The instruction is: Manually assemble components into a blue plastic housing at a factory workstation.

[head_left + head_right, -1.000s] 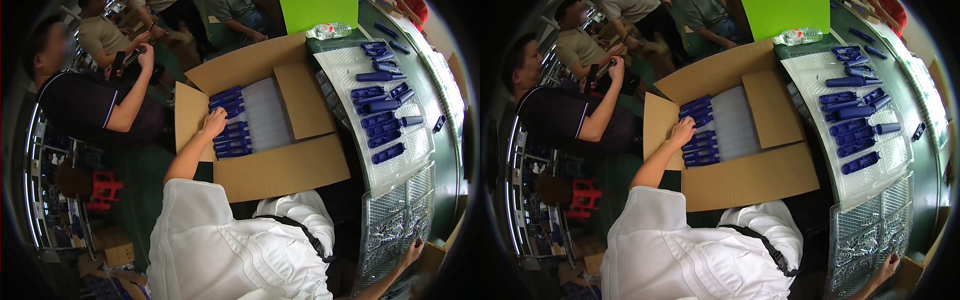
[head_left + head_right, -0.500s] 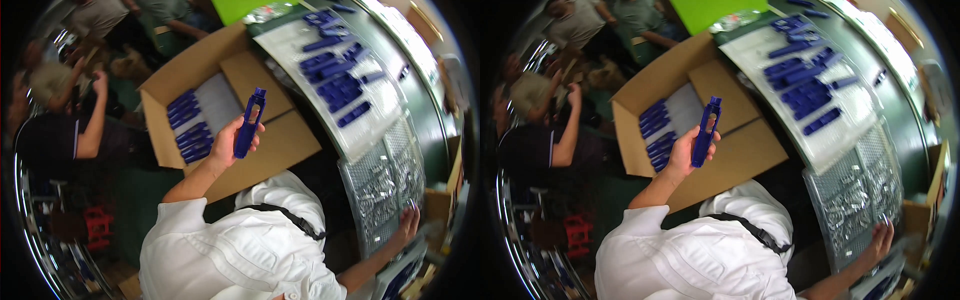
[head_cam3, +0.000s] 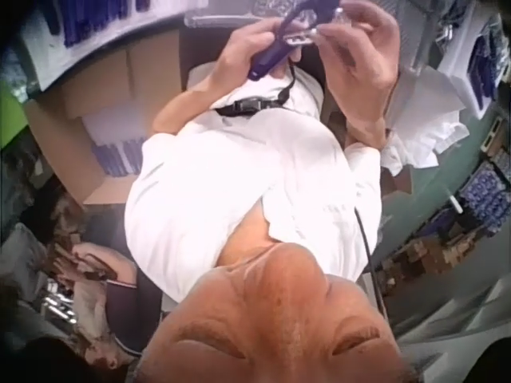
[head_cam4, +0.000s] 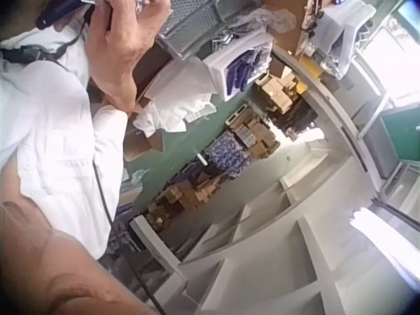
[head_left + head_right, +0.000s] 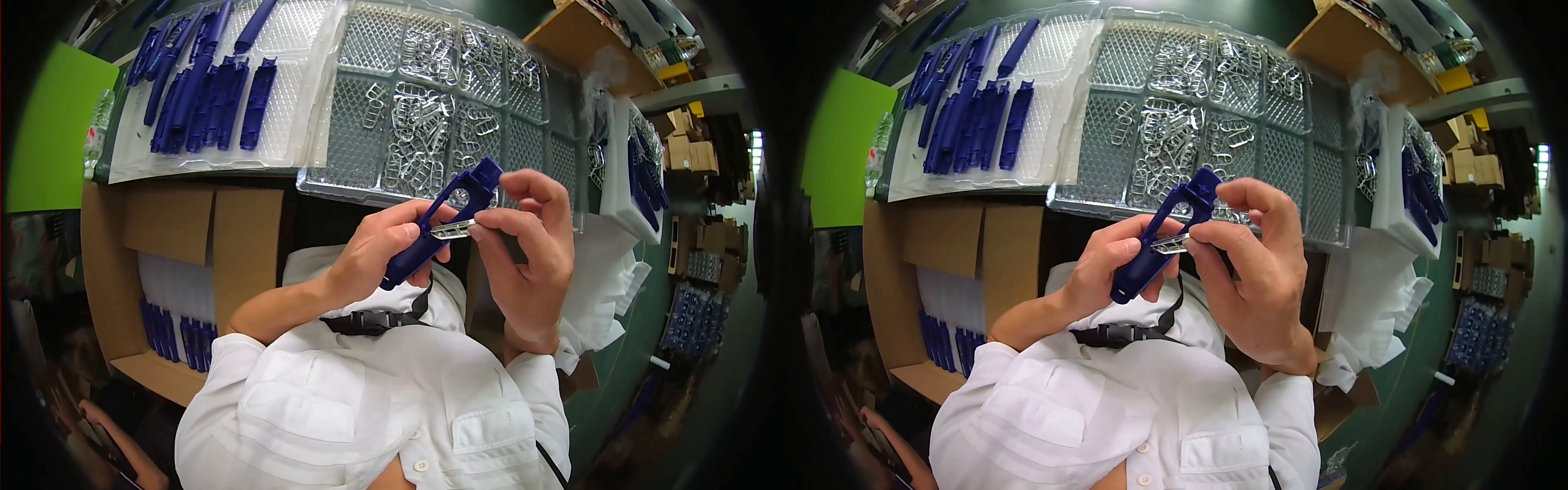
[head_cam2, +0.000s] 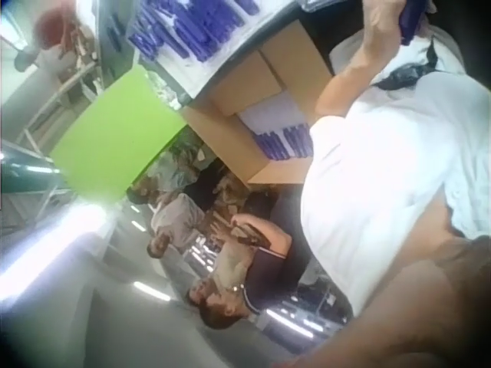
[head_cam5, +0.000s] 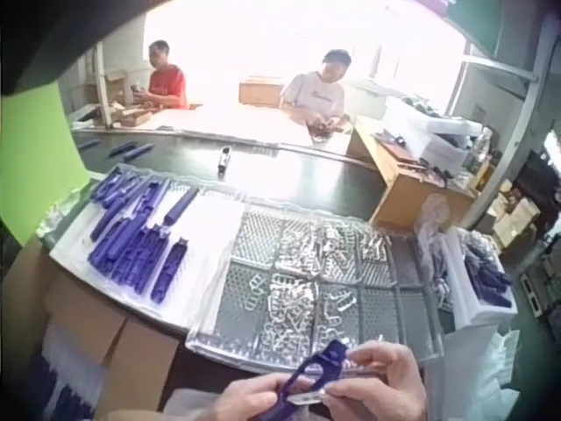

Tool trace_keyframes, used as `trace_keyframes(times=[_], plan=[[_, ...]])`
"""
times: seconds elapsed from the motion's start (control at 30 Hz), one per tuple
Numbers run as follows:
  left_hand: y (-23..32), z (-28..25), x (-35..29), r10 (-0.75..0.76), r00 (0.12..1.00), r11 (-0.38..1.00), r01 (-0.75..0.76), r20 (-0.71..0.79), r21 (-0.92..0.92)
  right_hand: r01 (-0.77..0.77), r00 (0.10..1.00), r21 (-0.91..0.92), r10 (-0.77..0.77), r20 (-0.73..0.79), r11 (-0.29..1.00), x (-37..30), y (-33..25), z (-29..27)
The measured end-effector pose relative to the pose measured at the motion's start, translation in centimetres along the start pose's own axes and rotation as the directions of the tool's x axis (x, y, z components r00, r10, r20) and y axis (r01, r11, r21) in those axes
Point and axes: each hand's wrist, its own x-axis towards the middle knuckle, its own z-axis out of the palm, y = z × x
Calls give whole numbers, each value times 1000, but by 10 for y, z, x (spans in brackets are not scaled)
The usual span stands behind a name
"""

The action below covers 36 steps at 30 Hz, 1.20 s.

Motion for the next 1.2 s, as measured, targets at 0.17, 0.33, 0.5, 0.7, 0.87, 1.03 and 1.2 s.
trace_keyframes(times=[0.17, 0.33, 0.5, 0.7, 0.87, 1.03, 1.2], plan=[[-7, 1, 8, -34, 999, 997, 33, 8, 66, 9, 999, -220, -16, -29, 975, -1, 8, -1], [-13, -2, 4, 6, 1000, 990, -4, -10, 144, 10, 998, -236, 4, 58, 972, 7, 11, 6], [-15, -4, 1, 52, 999, 975, -48, -13, 215, 38, 991, -260, -3, 134, 965, 9, 15, 12], [-28, -10, 5, 180, 982, 836, -124, -54, 535, 28, 994, -160, -45, -102, 987, -2, 25, 36], [-30, -6, 19, 306, 948, 688, -159, -84, 708, -211, 977, -114, 211, -5, 971, -11, 38, 35], [-31, -12, 29, 172, 974, 805, -51, -150, 591, -334, 942, 96, 329, 64, 938, -11, 55, 43], [-42, -15, 31, 225, 951, 778, -46, -210, 627, -309, 948, 75, 300, 105, 948, -12, 69, 47]])
